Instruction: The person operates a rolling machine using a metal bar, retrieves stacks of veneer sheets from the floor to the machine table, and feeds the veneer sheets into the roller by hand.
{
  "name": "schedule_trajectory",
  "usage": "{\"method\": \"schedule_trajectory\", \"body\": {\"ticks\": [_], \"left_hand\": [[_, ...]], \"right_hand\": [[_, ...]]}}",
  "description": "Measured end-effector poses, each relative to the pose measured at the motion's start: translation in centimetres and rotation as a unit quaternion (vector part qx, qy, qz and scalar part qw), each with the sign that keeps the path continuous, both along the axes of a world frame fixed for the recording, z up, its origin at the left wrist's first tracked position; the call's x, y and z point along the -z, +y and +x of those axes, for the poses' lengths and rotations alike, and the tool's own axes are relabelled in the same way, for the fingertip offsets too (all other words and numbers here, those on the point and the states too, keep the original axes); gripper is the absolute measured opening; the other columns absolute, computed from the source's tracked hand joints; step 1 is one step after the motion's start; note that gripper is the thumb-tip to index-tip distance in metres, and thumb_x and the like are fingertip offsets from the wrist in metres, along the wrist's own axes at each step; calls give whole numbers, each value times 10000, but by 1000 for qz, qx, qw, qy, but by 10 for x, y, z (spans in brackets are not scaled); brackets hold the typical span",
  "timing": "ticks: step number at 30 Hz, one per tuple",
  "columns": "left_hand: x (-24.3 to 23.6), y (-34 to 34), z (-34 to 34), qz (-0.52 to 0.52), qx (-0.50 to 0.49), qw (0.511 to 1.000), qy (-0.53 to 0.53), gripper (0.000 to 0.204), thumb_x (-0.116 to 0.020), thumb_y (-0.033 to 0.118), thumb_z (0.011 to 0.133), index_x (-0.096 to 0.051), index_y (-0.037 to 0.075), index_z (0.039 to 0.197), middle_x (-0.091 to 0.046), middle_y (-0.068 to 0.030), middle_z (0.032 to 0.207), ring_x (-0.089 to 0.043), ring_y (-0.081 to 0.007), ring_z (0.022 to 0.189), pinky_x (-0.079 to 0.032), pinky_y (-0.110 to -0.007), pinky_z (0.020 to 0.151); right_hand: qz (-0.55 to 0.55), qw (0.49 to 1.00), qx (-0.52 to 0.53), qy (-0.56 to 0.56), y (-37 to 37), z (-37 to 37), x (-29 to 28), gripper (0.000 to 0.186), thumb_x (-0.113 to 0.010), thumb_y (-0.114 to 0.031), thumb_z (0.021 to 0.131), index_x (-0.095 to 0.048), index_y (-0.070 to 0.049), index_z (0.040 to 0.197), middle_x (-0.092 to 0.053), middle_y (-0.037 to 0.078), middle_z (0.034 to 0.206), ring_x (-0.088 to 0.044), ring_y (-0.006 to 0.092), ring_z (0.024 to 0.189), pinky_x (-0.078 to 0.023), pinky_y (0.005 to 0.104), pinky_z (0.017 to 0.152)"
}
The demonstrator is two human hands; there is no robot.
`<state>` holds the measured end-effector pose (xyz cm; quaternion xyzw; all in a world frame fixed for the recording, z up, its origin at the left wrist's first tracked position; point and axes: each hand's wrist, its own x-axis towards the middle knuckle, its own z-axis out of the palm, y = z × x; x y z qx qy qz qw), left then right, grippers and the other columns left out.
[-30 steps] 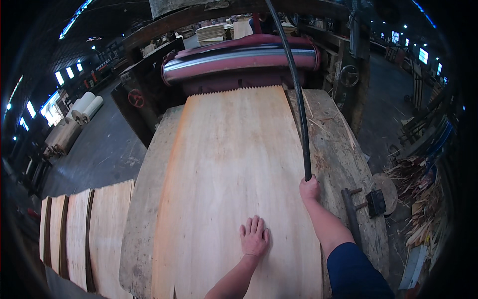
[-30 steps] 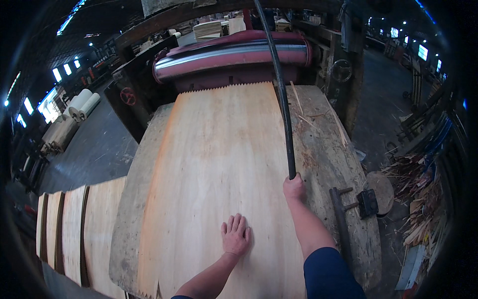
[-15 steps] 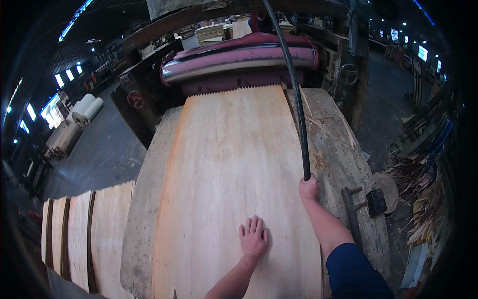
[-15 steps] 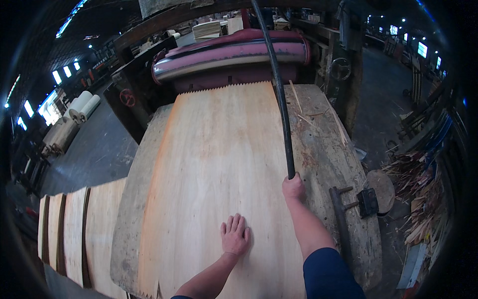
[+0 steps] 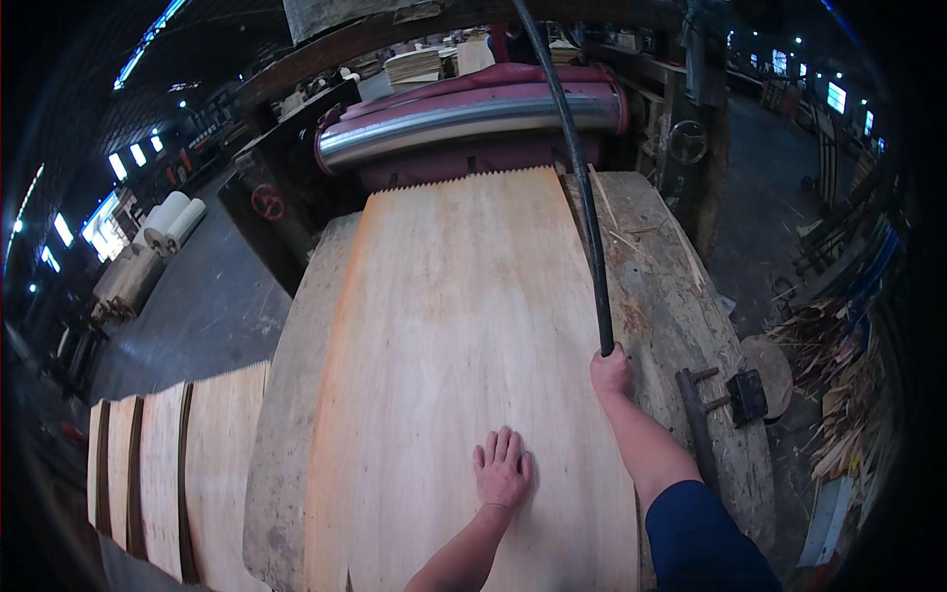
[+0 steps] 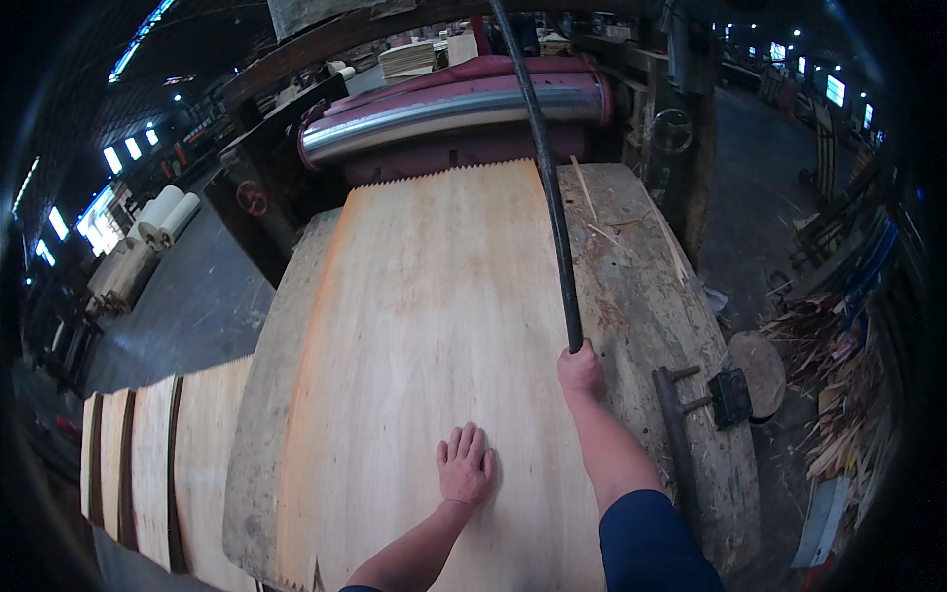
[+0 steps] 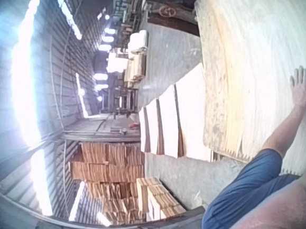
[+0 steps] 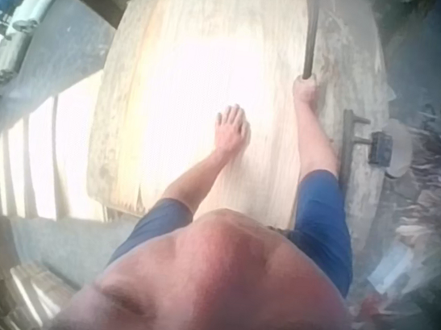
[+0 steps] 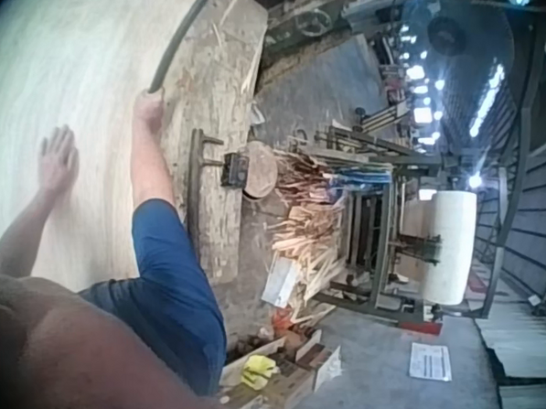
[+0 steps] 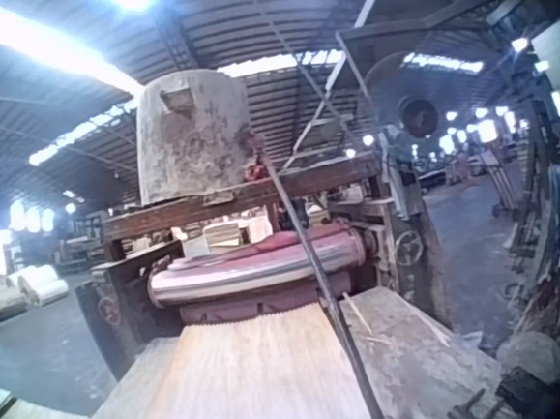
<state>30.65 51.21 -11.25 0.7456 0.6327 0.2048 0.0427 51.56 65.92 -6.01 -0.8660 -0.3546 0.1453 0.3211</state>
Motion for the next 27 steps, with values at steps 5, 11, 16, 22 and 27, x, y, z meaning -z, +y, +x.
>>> {"method": "schedule_trajectory", "body": {"ticks": [5,11,16,22,27], "left_hand": [[-2,-1,0,0,0,1000,3,485,-501,320,874,-467,103,1306,-409,-94,1400,-328,-285,1323,-209,-523,1071],[1,-2,0,-4,0,1000,2,486,-495,321,876,-463,109,1312,-404,-91,1406,-325,-282,1326,-202,-518,1078],[1,-2,0,-6,-5,1000,3,482,-490,317,880,-459,115,1317,-405,-82,1407,-322,-265,1330,-189,-507,1088],[-2,-2,1,3,0,1000,-7,476,-491,309,879,-468,106,1309,-408,-88,1403,-330,-273,1324,-205,-515,1077],[0,-1,0,7,-3,1000,-6,474,-494,309,877,-477,97,1300,-416,-93,1397,-341,-280,1317,-210,-519,1072]], "right_hand": [[5,1000,-2,-5,1,1,2,206,-534,-281,810,-601,-110,903,-650,193,852,-624,405,838,-494,525,716],[8,1000,-1,-13,1,2,6,204,-532,-283,811,-597,-110,898,-650,193,840,-626,407,832,-495,526,714],[2,1000,4,-9,-1,-1,3,210,-536,-293,815,-590,-111,906,-648,192,856,-625,403,840,-493,527,710],[10,1000,-1,-14,3,3,11,205,-533,-286,819,-593,-113,911,-650,184,871,-625,399,847,-495,522,714],[-1,1000,1,-11,3,0,7,203,-534,-275,816,-599,-109,914,-652,180,865,-626,399,839,-497,515,712]]}}
